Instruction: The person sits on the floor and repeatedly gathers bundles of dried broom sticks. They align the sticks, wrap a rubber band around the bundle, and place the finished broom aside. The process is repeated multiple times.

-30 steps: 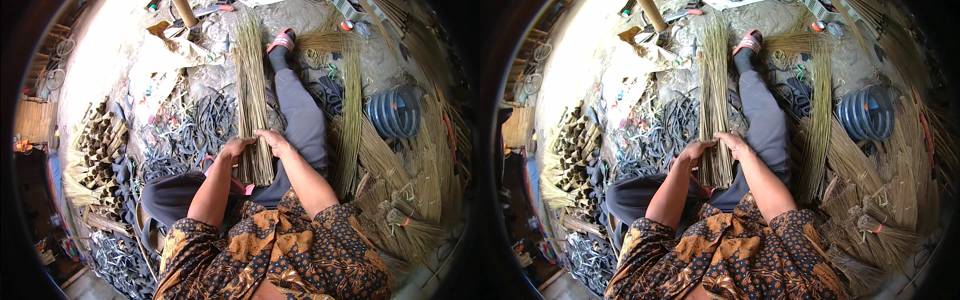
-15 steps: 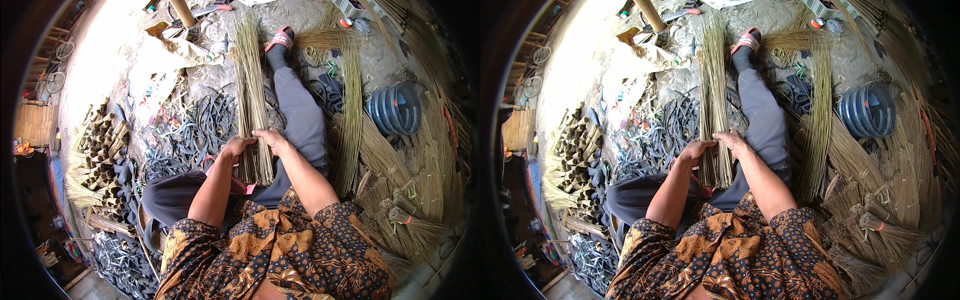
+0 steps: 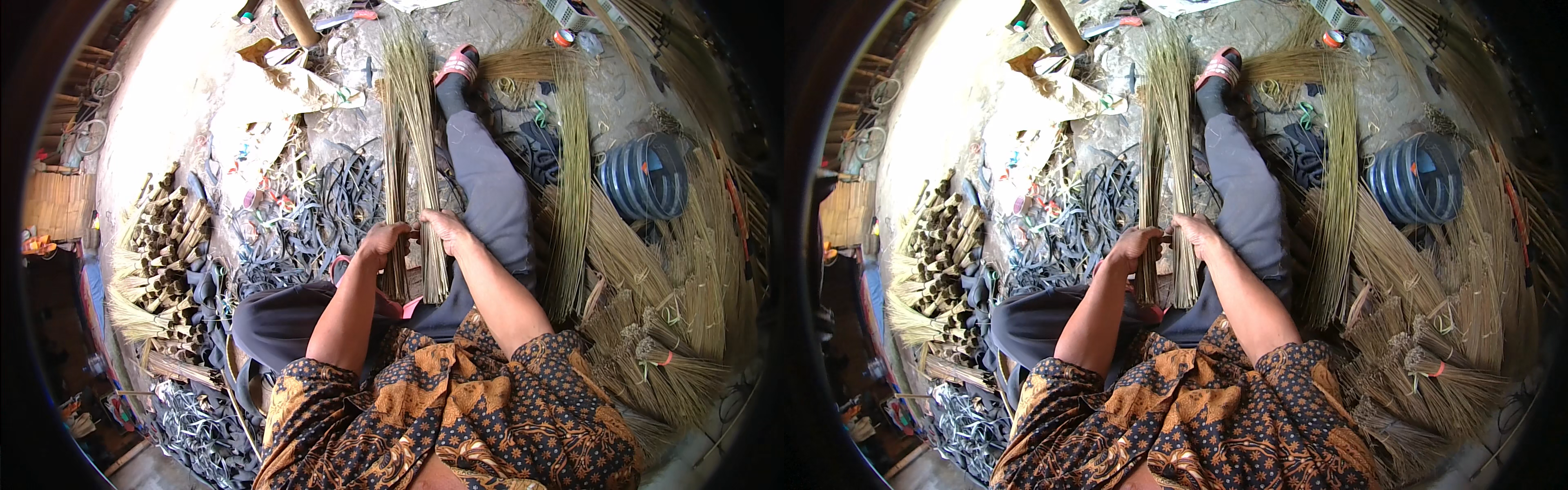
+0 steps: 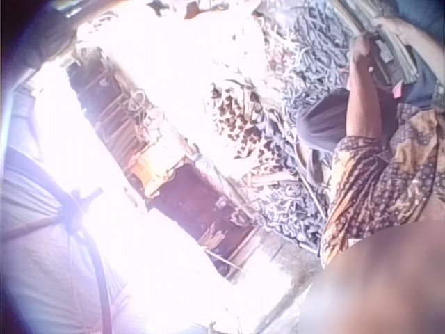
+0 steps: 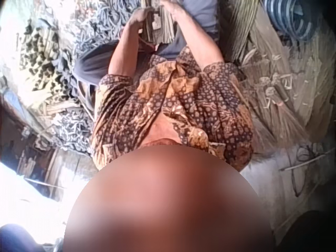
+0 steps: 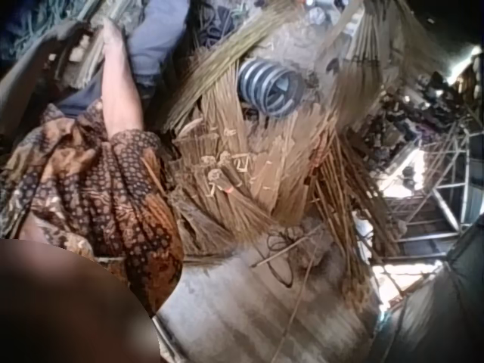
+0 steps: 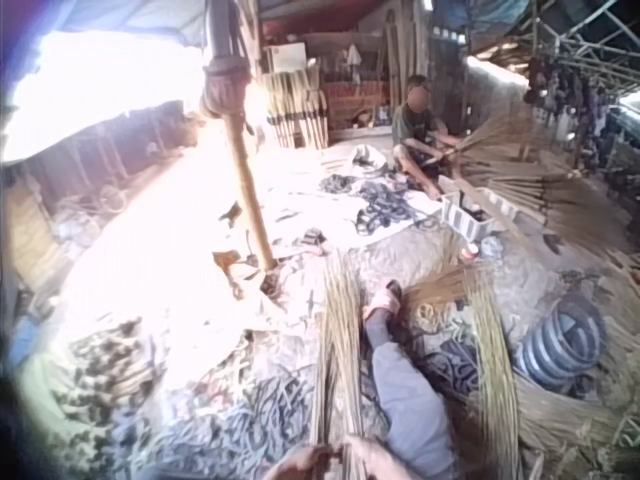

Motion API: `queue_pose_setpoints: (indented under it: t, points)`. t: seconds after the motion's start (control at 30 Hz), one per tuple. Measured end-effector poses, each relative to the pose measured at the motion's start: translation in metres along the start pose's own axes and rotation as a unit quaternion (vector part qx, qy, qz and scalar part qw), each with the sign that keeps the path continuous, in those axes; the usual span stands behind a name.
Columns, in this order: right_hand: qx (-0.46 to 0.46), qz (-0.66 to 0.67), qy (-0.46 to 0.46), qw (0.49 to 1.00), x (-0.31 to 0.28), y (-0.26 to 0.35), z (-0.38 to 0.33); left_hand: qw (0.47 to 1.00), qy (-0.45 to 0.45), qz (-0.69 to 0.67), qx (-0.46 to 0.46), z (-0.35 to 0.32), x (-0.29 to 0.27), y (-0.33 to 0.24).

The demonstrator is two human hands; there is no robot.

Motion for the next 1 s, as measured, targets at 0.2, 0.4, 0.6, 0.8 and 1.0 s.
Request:
queue_pose_setpoints:
  t: [0.2, 0.4, 0.6, 0.8, 1.0]
  points:
    - [-0.056, 0.117, 0.087, 0.988, 0.013, 0.060, -0.041, 0.997, -0.042, 0.046, 0.039, 0.001, -0.009, -0.003]
    - [-0.261, 0.053, 0.036, 0.963, -0.070, 0.161, -0.115, 0.997, -0.014, -0.003, 0.077, -0.008, -0.001, -0.016]
    - [-0.228, -0.136, -0.284, 0.921, -0.235, 0.133, -0.130, 0.985, 0.043, -0.075, 0.147, -0.039, 0.013, -0.065]
    - [0.094, -0.355, -0.371, 0.853, -0.289, -0.029, -0.086, 0.964, 0.092, -0.051, 0.245, -0.101, 0.036, -0.114]
    - [0.131, -0.436, -0.340, 0.823, -0.265, -0.051, -0.107, 0.956, 0.117, 0.029, 0.268, -0.139, 0.056, -0.118]
Point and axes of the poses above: each hand's wrist, its own z-axis towards the middle knuckle, its own x-axis out of the palm, y = z × x, the point moved 9 cm from there along z, towards the middle knuckle, and after that the axes turned 10 degrees about -z, right-handed, at the moved point
